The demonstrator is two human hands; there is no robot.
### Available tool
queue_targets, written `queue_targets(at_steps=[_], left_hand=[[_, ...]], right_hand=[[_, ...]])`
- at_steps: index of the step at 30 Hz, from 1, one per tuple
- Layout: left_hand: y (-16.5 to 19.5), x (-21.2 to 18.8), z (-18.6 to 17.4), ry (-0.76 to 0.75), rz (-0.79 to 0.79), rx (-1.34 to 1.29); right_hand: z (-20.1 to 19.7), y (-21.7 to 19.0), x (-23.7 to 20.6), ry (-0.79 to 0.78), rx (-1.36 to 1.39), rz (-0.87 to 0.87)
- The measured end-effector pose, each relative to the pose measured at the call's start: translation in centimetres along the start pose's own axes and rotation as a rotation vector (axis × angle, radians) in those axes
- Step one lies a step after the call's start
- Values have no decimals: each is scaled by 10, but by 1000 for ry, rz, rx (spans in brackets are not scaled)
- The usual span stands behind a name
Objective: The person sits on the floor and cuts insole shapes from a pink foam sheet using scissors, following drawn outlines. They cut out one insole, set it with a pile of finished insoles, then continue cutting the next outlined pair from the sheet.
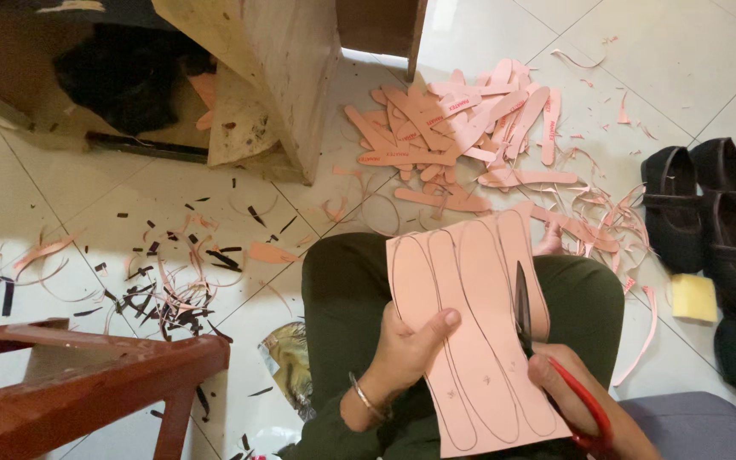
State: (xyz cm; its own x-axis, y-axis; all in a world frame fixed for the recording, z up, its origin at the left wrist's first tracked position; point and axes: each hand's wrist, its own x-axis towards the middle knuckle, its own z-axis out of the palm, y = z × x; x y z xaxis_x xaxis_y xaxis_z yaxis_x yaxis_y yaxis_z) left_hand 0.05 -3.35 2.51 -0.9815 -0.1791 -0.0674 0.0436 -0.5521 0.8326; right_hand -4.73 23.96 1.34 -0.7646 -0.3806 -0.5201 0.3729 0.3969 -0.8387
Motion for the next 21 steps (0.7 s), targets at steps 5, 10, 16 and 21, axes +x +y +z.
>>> queue_targets(at_steps=[5, 10, 16, 21], left_hand=[[-6, -3, 2, 64, 1, -43], [-6, -13, 3, 53, 70, 12], [-6, -23, 3, 80, 56, 37], [-6, -28, 2, 60, 92, 27]], right_hand=[[2, -12, 21, -312, -9, -140], [8, 1, 33, -324, 123, -166], [13, 21, 30, -292, 114, -223], [15, 28, 31, -250, 60, -238]])
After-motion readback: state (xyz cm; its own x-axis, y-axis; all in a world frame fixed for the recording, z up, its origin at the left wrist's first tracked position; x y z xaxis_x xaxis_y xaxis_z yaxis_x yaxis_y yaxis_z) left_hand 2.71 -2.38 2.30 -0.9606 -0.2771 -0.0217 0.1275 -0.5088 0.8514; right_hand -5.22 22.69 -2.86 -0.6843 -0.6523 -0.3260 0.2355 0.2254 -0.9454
